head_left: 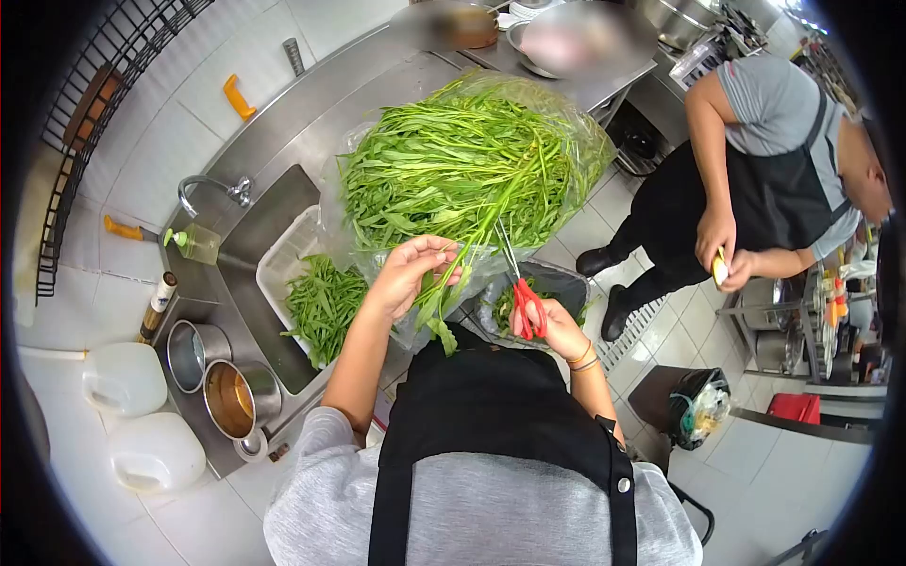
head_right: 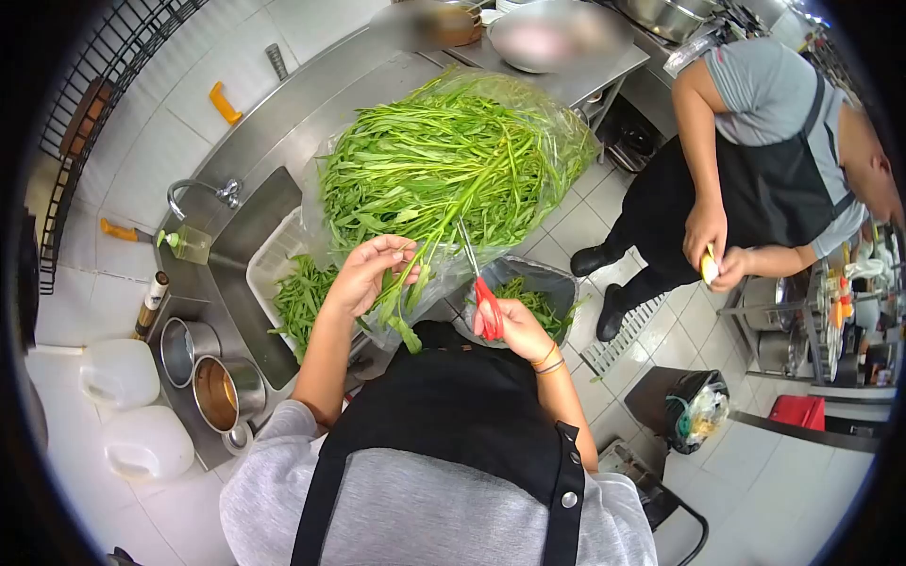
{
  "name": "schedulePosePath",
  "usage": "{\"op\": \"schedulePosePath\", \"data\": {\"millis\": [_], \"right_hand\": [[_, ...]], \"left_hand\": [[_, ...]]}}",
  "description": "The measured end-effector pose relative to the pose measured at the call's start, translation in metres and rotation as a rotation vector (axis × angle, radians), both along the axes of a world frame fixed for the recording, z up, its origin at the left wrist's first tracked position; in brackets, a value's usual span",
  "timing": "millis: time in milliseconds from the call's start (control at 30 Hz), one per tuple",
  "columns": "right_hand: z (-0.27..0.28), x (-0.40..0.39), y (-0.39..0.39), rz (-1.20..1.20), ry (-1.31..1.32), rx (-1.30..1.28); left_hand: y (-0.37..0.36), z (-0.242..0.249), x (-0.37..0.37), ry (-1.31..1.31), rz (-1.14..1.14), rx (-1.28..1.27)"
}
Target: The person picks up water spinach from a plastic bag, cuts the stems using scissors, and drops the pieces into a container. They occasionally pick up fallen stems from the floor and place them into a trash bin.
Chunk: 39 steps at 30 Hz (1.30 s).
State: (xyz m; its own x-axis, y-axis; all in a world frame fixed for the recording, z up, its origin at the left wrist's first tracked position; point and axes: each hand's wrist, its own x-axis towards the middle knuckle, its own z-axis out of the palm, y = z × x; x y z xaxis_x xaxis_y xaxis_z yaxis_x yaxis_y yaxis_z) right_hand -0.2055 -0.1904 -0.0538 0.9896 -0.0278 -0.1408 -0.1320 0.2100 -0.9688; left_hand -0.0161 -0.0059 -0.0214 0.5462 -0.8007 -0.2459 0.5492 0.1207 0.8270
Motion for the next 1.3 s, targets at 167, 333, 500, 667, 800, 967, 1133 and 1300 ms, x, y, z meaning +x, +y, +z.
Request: {"op": "schedulePosePath", "data": {"millis": [167, 333, 500, 667, 800, 967, 1133, 1300], "right_hand": [[0.002, -0.002, -0.005, 0.079, 0.026, -0.006], [0.007, 0.009, -0.003, 0.07, -0.016, 0.013], [-0.001, 0.031, -0.005, 0.144, 0.062, -0.098], [0.0, 0.033, -0.004, 0.088, 0.113, -0.174], [0.005, 0.03, 0.0, 0.005, 0.124, -0.133], [-0.003, 0.021, -0.015, 0.015, 0.112, -0.125], [0.007, 0.007, -0.053, 0.162, 0.178, -0.34], [0.014, 0.002, -0.084, 0.258, 0.217, -0.484]], "left_hand": [[-0.003, 0.003, -0.001, -0.021, -0.019, 0.023], [-0.006, -0.005, -0.007, -0.303, 0.014, 0.155], [-0.011, -0.01, -0.016, -0.369, 0.054, 0.211], [-0.018, -0.013, -0.026, -0.39, 0.045, 0.22], [-0.02, -0.018, -0.03, -0.368, 0.078, 0.212], [-0.027, -0.026, -0.038, -0.326, 0.092, 0.174], [-0.055, -0.042, -0.071, -0.121, -0.004, 0.251], [-0.089, -0.073, -0.096, -0.141, 0.03, 0.222]]}}
